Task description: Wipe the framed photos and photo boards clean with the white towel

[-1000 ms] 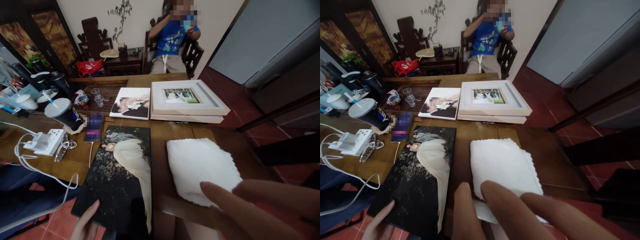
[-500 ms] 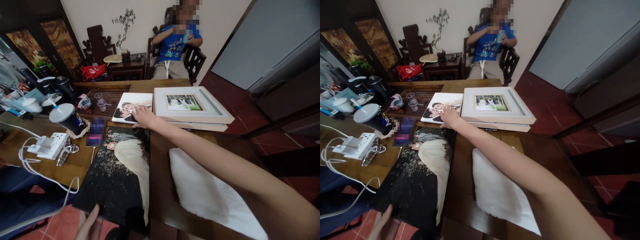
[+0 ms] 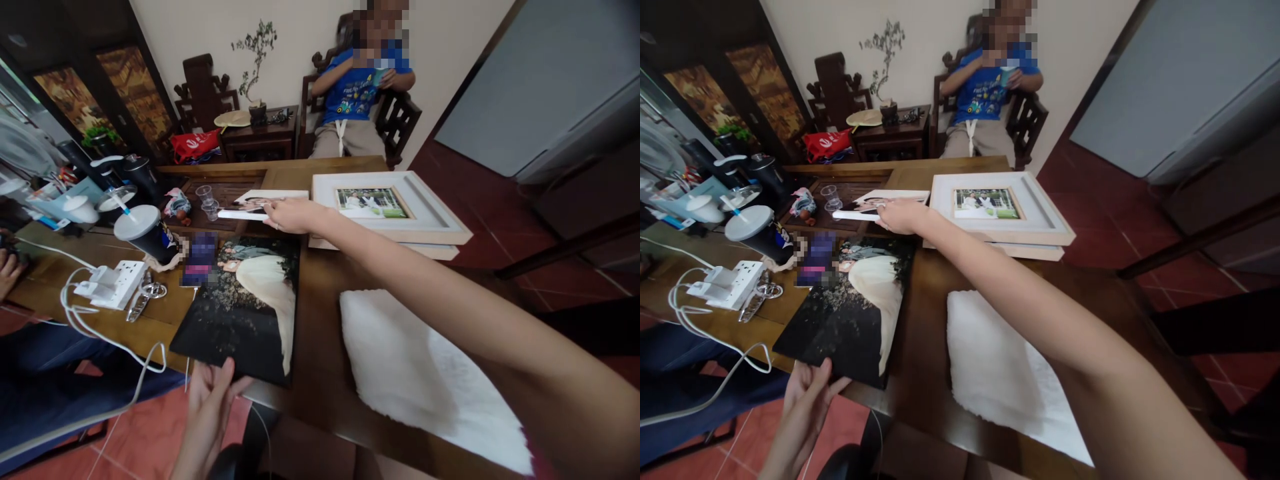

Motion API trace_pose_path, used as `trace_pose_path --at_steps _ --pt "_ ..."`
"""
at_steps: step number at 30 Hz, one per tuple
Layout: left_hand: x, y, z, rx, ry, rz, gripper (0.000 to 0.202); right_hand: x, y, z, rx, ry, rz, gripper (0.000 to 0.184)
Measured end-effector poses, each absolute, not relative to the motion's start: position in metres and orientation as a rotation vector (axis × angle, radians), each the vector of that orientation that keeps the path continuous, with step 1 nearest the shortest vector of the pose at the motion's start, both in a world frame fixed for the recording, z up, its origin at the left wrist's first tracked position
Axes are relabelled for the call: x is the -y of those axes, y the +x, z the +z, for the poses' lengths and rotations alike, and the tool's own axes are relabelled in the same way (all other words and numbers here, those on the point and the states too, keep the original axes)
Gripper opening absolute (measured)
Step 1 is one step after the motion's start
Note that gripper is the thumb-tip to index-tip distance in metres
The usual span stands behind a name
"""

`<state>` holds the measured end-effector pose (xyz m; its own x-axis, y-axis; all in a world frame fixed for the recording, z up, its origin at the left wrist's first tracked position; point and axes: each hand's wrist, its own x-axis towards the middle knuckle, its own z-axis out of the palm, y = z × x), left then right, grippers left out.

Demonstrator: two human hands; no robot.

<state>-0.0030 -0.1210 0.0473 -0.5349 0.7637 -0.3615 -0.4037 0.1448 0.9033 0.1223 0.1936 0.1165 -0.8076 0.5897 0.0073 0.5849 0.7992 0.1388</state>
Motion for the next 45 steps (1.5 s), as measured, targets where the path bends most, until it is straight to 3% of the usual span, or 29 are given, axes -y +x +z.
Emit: trace_pose_path --at_steps 8,13,17,25,29,35,40,45 --pt "0.034 -0.016 0.047 -1.401 0.502 1.444 0.048 -0.173 0.132 0.139 -2.994 0.976 0.144 0.043" --pt "-0.03 -0.017 0.045 -1.381 0.524 1.276 0.021 -0.145 0.119 0.112 -2.99 0.959 0.37 0.045" --pt "-0.065 -0.019 0.044 -1.438 0.552 1.212 0.021 -0.132 0.11 0.087 -2.936 1.096 0.455 0.049" --pt "-0.104 -0.025 0.04 -1.492 0.556 1.121 0.021 -0.141 0.107 0.066 -2.978 1.269 0.262 0.051" --pt "-0.114 -0.031 0.048 -1.406 0.549 1.131 0.012 -0.15 0.109 0.069 -2.973 1.313 0.182 0.051" --pt "-0.13 -0.031 0.051 -1.487 0.622 1.044 0.019 -0.14 0.15 0.096 -3.096 1.311 0.184 0.035" --pt "-0.137 -0.024 0.048 -1.667 0.825 0.904 0.031 -0.138 0.241 0.107 -3.071 1.887 0.078 0.034" --pt "-0.141 -0.013 0.061 -1.774 1.107 0.672 0.028 -0.147 0.325 0.088 -2.42 2.823 -0.343 0.043"
